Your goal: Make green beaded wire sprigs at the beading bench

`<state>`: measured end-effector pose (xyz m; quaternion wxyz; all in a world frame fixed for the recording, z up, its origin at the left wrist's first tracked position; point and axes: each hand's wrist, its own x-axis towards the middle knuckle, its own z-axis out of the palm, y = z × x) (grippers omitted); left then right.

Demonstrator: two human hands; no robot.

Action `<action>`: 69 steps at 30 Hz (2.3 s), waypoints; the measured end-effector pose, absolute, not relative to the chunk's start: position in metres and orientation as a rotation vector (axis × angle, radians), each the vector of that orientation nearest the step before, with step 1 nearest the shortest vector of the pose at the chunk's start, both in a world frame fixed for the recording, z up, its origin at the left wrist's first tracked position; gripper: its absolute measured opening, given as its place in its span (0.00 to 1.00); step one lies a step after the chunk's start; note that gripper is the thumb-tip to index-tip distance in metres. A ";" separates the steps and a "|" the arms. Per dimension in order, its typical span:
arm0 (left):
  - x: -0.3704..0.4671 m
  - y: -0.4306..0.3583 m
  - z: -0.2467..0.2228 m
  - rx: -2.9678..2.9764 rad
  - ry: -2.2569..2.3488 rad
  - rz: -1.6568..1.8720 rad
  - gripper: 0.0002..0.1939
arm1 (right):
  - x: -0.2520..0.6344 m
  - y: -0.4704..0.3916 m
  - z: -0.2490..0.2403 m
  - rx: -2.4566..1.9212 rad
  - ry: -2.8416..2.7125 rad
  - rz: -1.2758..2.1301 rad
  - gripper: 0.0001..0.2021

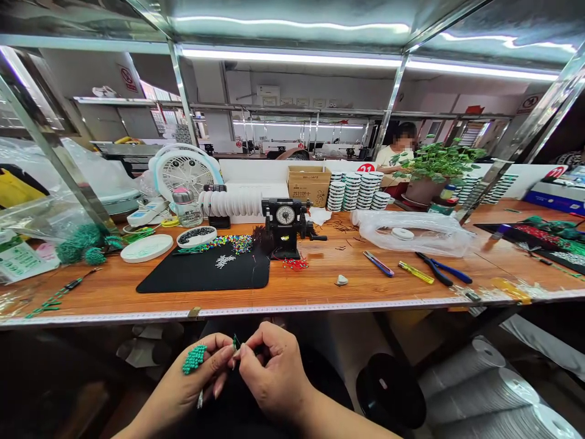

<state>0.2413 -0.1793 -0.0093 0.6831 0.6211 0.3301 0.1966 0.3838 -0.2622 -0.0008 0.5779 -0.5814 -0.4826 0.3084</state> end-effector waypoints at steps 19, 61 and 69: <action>0.241 -0.181 -0.013 1.343 0.757 0.448 0.16 | 0.387 -0.261 -0.005 -1.353 -1.119 0.757 0.07; 0.254 -0.189 -0.024 1.036 0.571 0.374 0.14 | 0.388 -0.249 -0.019 -1.218 -0.897 1.082 0.13; 0.251 -0.189 -0.023 1.034 0.521 0.436 0.10 | 0.384 -0.245 -0.022 -1.128 -0.855 1.191 0.15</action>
